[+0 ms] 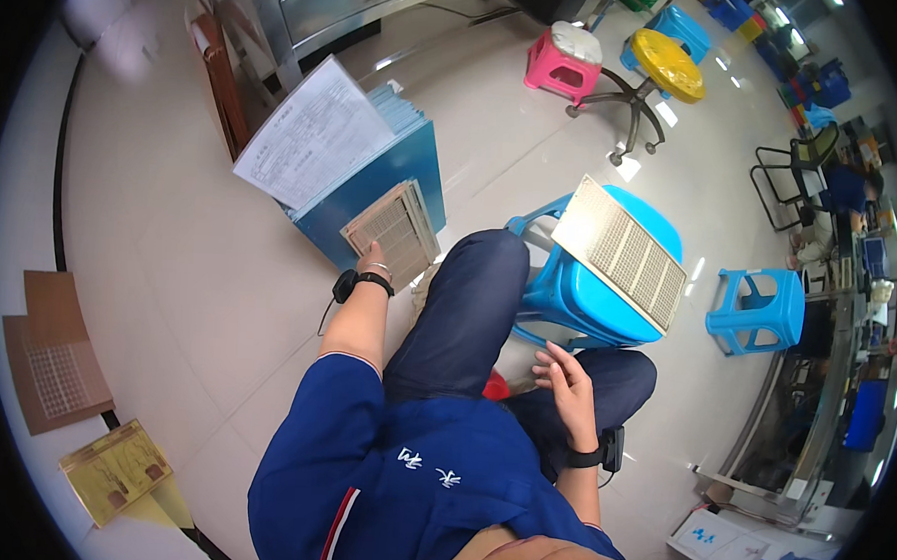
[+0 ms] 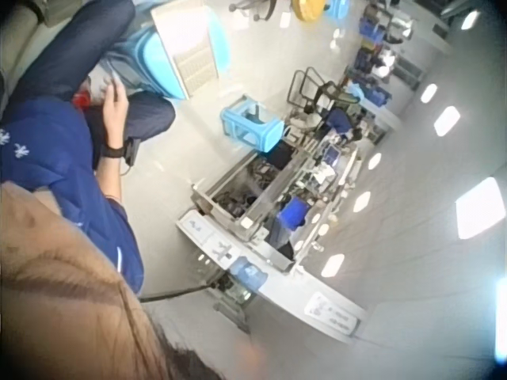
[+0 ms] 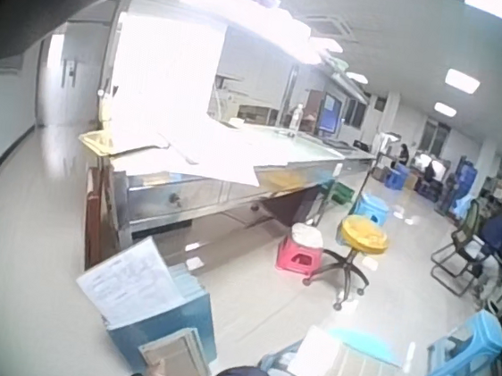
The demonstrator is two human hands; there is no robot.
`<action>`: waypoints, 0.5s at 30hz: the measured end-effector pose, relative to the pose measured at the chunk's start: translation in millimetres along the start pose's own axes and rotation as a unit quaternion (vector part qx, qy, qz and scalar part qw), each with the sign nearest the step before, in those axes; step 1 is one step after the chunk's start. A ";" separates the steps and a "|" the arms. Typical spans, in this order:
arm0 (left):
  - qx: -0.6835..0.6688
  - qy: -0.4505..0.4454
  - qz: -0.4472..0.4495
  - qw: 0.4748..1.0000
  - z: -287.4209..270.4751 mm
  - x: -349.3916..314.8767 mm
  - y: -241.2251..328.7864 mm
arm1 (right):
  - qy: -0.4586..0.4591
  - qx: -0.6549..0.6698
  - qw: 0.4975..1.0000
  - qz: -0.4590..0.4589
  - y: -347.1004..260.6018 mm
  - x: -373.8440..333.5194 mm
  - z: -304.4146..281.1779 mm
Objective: The recorder is manually inspecting and sorting through a stack of perforated metal sheets or grids.
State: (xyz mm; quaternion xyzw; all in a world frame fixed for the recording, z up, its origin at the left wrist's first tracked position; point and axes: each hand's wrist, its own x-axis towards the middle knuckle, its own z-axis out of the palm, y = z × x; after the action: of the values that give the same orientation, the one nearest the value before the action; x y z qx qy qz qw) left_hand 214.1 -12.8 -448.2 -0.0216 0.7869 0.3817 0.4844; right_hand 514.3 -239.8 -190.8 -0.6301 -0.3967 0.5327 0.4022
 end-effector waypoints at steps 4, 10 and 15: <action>-0.146 -0.019 -0.031 0.989 7.2 2.3 22.5 | 0.018 0.011 1.000 0.005 19.5 -7.9 -12.9; -0.276 -0.056 -0.049 0.958 2.3 1.9 20.1 | 0.034 0.003 0.999 0.006 26.0 -12.9 -25.0; -0.252 -0.070 -0.061 0.963 -5.8 -5.4 2.6 | 0.057 0.017 0.998 -0.011 37.8 -15.2 -38.2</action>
State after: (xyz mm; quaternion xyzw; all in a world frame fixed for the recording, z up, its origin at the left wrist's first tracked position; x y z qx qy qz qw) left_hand 211.6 -16.4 -441.0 -0.1640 0.6264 0.5379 0.5399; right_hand 553.1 -270.9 -216.4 -0.6483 -0.3709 0.4978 0.4409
